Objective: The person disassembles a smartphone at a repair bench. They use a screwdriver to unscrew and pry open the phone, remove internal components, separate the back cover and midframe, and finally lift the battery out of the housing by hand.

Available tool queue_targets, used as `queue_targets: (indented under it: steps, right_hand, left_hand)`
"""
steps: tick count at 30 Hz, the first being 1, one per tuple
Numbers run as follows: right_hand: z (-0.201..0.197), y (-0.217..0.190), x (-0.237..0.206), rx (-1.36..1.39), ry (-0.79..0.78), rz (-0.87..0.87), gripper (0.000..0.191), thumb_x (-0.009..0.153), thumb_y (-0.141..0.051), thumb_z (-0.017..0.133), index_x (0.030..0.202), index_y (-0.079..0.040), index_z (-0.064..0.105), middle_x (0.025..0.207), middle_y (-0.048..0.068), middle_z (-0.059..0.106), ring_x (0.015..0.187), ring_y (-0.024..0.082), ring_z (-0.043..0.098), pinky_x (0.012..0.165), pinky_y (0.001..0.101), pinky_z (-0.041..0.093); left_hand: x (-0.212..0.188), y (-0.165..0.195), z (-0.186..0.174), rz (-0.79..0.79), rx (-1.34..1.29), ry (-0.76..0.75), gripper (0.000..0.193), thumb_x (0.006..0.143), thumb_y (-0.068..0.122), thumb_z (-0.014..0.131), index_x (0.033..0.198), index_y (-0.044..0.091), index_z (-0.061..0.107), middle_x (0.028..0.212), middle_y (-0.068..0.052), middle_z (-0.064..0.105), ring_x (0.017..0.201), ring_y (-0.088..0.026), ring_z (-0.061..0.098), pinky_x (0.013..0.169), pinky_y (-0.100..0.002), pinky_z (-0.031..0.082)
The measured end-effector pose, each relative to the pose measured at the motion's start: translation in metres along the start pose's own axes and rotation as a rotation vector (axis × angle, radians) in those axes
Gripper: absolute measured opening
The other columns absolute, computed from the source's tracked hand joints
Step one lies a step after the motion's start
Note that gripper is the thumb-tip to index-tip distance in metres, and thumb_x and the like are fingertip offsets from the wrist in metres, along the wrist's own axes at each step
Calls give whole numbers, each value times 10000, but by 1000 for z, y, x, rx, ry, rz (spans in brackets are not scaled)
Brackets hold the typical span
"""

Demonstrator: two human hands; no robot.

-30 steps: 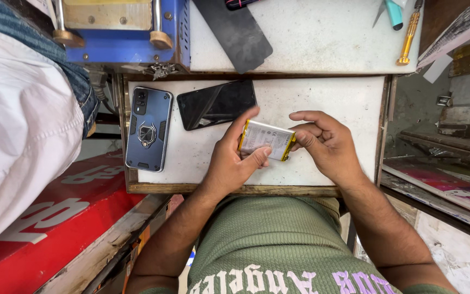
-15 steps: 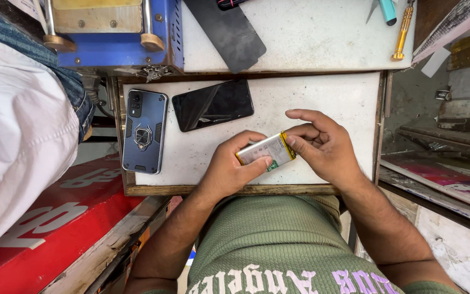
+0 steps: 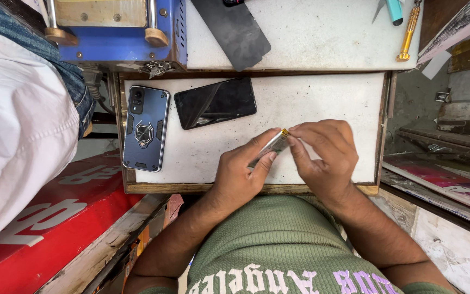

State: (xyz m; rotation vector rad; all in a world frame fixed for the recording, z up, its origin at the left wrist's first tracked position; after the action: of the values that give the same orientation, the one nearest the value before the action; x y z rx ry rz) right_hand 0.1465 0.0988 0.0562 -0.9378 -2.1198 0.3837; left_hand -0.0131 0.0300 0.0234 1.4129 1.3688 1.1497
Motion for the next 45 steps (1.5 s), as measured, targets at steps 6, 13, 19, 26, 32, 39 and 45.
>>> queue_targets:
  steps: [6,13,19,26,32,39,45]
  right_hand:
    - [1,-8,1,-23,-50,79,112,957,-80,821,1047,-44,766,1016,76,788,957,188,722,782,298,569]
    - [1,-10,6,25,-25,87,82,972,-90,799,1026,-43,759,1000,82,782,962,199,727,816,310,580]
    - [7,-10,5,60,-2,102,51,967,-68,786,1000,-41,758,981,81,779,953,202,724,818,325,576]
    - [14,-8,5,98,-5,137,84,983,-66,764,1060,-33,755,1033,93,777,1014,221,729,861,331,596]
    - [16,-7,4,118,-9,154,120,987,-92,775,1092,-38,750,1077,102,778,1064,231,749,907,335,618]
    - [12,-6,4,153,5,171,102,1000,-100,763,1078,-36,745,1066,109,775,1066,237,755,918,344,620]
    - [18,-4,1,179,26,176,81,1025,-88,722,1072,-25,740,1047,115,771,1051,236,756,904,342,621]
  left_hand:
    - [0,10,3,185,339,148,478,997,32,698,1452,117,577,1159,-140,760,989,-252,779,844,-339,646]
    - [0,17,1,244,384,161,472,985,-15,668,1440,69,574,1189,-166,751,1011,-262,775,861,-344,648]
    - [-1,12,5,218,348,171,440,1006,4,673,1432,37,568,1147,-179,751,1017,-274,781,865,-346,659]
    - [-2,5,7,141,298,175,457,1016,25,671,1453,42,539,1010,-160,758,922,-255,783,796,-348,656]
    - [1,4,10,137,283,155,503,1016,12,663,1490,25,496,1006,-167,748,921,-275,781,801,-360,652]
    - [0,9,13,248,330,211,511,1008,-53,644,1489,23,489,1264,-225,710,1153,-331,745,971,-378,648]
    - [-2,4,14,225,313,221,495,1002,-51,643,1474,12,506,1241,-225,721,1144,-324,748,963,-372,648]
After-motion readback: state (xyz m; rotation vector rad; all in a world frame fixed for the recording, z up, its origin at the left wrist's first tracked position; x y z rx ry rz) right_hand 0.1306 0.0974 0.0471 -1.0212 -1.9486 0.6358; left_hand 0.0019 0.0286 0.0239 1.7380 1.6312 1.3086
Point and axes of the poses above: each hand's wrist, its own x-axis towards the middle knuckle, its own z-axis out of the palm, y = z × x, the point moved 4 cm from there along x, towards the middle knuckle
